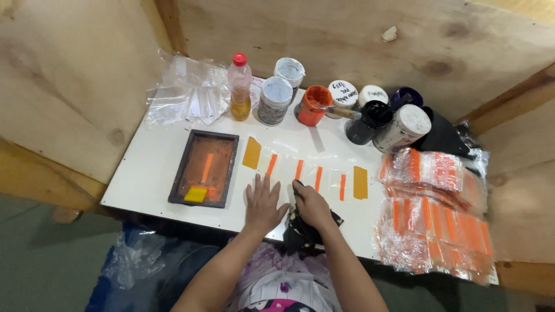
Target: The person is seen handling and arranging small orange strips on a workbench, while also repeatedly folding a black cloth.
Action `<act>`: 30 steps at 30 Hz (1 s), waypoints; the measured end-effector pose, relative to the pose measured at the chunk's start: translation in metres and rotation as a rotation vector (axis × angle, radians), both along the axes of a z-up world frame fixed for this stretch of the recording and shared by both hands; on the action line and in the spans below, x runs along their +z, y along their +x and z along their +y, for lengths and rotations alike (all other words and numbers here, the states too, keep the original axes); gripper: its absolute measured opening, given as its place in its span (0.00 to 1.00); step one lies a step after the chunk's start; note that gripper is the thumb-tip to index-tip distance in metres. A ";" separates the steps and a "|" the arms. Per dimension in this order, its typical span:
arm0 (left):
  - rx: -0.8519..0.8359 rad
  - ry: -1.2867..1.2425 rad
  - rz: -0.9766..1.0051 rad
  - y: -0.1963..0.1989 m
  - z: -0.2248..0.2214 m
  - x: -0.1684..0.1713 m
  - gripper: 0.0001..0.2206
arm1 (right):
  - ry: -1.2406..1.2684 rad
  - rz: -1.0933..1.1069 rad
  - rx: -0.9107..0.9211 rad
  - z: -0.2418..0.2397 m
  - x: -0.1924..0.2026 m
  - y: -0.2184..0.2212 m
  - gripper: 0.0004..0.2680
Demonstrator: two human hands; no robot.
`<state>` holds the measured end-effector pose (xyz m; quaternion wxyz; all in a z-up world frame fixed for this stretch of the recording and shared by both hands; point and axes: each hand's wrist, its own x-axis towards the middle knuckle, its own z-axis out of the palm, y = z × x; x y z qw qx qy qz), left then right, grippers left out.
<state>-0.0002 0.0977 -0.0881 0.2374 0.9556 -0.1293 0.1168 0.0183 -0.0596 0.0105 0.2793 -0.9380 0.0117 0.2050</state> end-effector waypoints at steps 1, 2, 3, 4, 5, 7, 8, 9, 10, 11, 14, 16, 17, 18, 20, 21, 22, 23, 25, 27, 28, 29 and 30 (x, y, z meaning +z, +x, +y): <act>-0.009 0.040 0.121 0.003 0.010 0.009 0.31 | -0.009 -0.029 0.023 0.008 -0.009 0.006 0.19; -0.018 0.078 0.242 0.006 0.021 0.018 0.31 | -0.017 -0.058 0.046 0.016 -0.017 0.013 0.18; -0.008 0.078 0.239 0.009 0.024 0.025 0.31 | -0.016 -0.061 0.056 0.019 -0.021 0.020 0.18; -0.028 0.108 0.308 0.012 0.027 0.031 0.31 | -0.025 -0.073 0.076 0.022 -0.024 0.028 0.17; -0.056 0.136 0.380 0.013 0.028 0.037 0.31 | -0.036 -0.080 0.089 0.023 -0.029 0.033 0.16; -0.069 0.168 0.434 0.017 0.026 0.048 0.31 | -0.038 -0.077 0.091 0.029 -0.023 0.037 0.16; -0.084 0.204 0.486 0.019 0.025 0.054 0.32 | -0.038 -0.075 0.091 0.032 -0.020 0.040 0.15; -0.086 0.200 0.489 0.020 0.024 0.058 0.32 | -0.041 -0.072 0.090 0.034 -0.020 0.041 0.15; -0.082 0.215 0.540 0.021 0.024 0.061 0.32 | -0.079 -0.071 0.100 0.037 -0.020 0.042 0.15; -0.075 0.230 0.595 0.021 0.024 0.065 0.32 | -0.116 -0.068 0.115 0.040 -0.021 0.042 0.15; -0.070 0.217 0.650 0.019 0.026 0.085 0.30 | -0.215 0.014 0.149 0.049 -0.019 0.039 0.17; -0.068 0.210 0.663 0.020 0.026 0.085 0.31 | -0.248 0.048 0.119 0.061 -0.004 0.035 0.17; -0.067 0.204 0.676 0.021 0.026 0.086 0.31 | -0.281 0.081 0.089 0.067 0.004 0.033 0.18; -0.067 0.202 0.675 0.020 0.026 0.087 0.31 | -0.283 0.081 0.090 0.070 0.007 0.034 0.18; -0.069 0.202 0.672 0.020 0.027 0.090 0.31 | -0.334 0.124 0.065 0.076 0.012 0.036 0.19; -0.071 0.202 0.673 0.020 0.028 0.090 0.31 | -0.335 0.126 0.063 0.073 0.003 0.042 0.19; -0.072 0.191 0.664 0.020 0.029 0.090 0.31 | -0.352 0.139 0.059 0.069 -0.006 0.049 0.20; -0.074 0.181 0.658 0.019 0.029 0.089 0.31 | -0.370 0.154 0.054 0.065 -0.016 0.054 0.22; -0.071 0.226 0.641 0.019 0.026 0.080 0.29 | -0.339 0.182 0.036 0.075 0.012 0.059 0.23; -0.063 0.273 0.620 0.018 0.027 0.081 0.28 | -0.308 0.204 0.020 0.076 0.017 0.071 0.24; -0.076 0.255 0.613 0.017 0.029 0.087 0.27 | -0.300 0.208 0.025 0.072 0.008 0.079 0.24; -0.091 0.236 0.607 0.016 0.031 0.092 0.27 | -0.295 0.212 0.028 0.067 -0.001 0.087 0.25; -0.091 0.236 0.605 0.014 0.033 0.095 0.27 | -0.295 0.210 0.028 0.057 -0.027 0.099 0.25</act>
